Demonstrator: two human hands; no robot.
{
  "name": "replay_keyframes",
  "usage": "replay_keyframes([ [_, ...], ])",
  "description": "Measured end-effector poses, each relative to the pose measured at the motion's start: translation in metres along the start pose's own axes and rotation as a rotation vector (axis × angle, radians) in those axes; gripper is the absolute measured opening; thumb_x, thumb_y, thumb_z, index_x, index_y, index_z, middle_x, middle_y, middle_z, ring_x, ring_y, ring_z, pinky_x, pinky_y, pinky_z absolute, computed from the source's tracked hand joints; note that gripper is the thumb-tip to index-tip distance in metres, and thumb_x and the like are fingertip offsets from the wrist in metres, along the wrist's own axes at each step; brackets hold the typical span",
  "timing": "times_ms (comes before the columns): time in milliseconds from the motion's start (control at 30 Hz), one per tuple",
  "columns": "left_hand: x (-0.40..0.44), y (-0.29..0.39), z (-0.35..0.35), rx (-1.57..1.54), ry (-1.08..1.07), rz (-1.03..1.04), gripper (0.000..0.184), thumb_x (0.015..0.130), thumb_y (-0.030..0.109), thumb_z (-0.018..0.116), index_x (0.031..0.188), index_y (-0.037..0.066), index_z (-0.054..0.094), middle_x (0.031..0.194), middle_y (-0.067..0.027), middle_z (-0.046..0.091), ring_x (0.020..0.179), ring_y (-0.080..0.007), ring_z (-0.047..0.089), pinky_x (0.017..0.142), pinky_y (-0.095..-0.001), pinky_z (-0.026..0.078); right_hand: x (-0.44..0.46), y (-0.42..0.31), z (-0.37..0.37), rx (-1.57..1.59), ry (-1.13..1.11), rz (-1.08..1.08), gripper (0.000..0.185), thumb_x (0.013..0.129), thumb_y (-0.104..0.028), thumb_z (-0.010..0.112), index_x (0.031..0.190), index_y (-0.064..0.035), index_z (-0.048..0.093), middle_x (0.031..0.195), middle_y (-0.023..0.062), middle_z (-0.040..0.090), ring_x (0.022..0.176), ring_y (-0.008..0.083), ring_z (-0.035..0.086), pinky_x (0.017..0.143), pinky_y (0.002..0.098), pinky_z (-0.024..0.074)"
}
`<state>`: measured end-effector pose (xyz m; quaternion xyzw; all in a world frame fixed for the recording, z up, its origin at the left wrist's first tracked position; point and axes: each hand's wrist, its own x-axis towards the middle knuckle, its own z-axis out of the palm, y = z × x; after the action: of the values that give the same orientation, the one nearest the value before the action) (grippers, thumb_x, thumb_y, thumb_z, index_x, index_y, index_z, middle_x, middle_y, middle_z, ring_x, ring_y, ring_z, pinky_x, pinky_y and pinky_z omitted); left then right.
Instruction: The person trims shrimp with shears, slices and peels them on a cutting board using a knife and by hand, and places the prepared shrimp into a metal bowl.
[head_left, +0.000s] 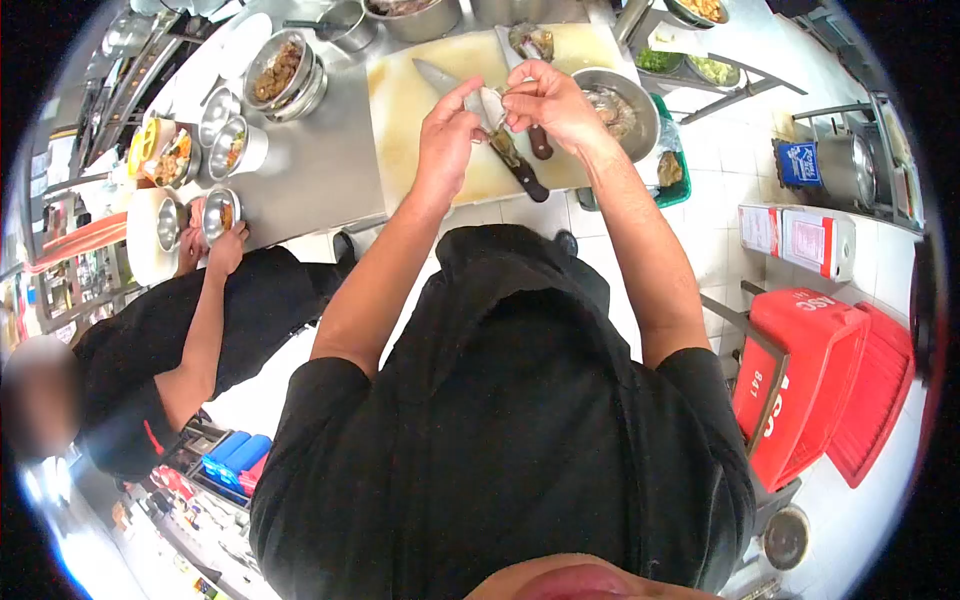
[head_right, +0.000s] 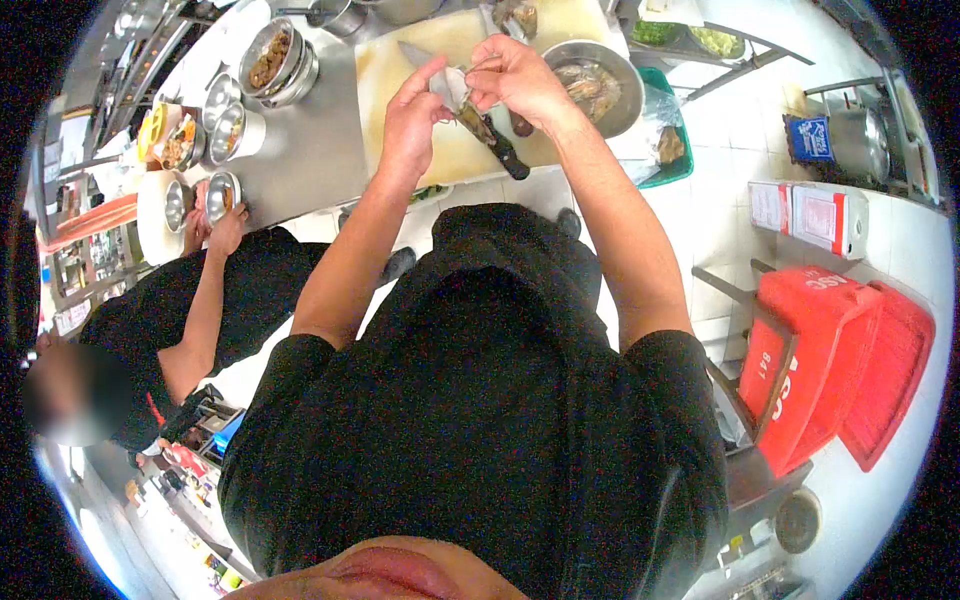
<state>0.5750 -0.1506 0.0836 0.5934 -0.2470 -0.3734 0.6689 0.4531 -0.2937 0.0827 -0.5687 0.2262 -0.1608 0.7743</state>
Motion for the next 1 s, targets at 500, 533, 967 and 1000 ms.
replay_keyframes([
  [500,0.014,0.009,0.168,0.041,0.099,0.041,0.039,0.091,-0.003,0.06,0.13,0.001,0.061,0.089,0.0002,0.064,0.071,-0.0052,0.055,0.064,-0.0211,0.046,-0.059,-0.036,-0.112,-0.126,0.257,-0.308,0.003,0.088,-0.004,0.065,0.09,-0.0023,0.068,0.076,0.0022,0.068,0.073,0.008,0.065,0.067,0.025,0.0523],
  [533,0.015,0.012,0.174,0.029,0.102,0.04,0.039,0.091,-0.003,0.06,0.13,0.0,0.061,0.09,-0.0008,0.066,0.071,-0.005,0.057,0.064,-0.0208,0.047,-0.064,-0.043,-0.111,-0.054,0.266,-0.302,0.004,0.087,-0.006,0.069,0.09,-0.0028,0.068,0.079,0.0018,0.069,0.076,0.0068,0.065,0.068,0.0248,0.0519],
  [967,0.028,0.033,0.148,-0.202,-0.086,-0.011,0.062,0.092,-0.003,0.058,0.15,0.006,0.038,0.105,-0.0052,0.067,0.088,-0.0097,0.061,0.072,-0.0253,0.048,-0.05,-0.065,-0.087,-0.078,0.327,-0.42,0.006,0.088,0.002,0.063,0.088,-0.0028,0.059,0.094,0.007,0.071,0.077,0.0089,0.063,0.065,0.0253,0.0517],
  [1000,0.029,0.035,0.143,-0.235,-0.085,-0.012,0.062,0.091,-0.003,0.059,0.149,0.005,0.038,0.104,-0.0058,0.067,0.086,-0.009,0.061,0.069,-0.0244,0.047,-0.049,-0.066,-0.081,-0.129,0.35,-0.427,0.004,0.088,0.002,0.063,0.088,-0.0024,0.062,0.094,0.0068,0.071,0.076,0.0082,0.063,0.065,0.0251,0.0517],
])
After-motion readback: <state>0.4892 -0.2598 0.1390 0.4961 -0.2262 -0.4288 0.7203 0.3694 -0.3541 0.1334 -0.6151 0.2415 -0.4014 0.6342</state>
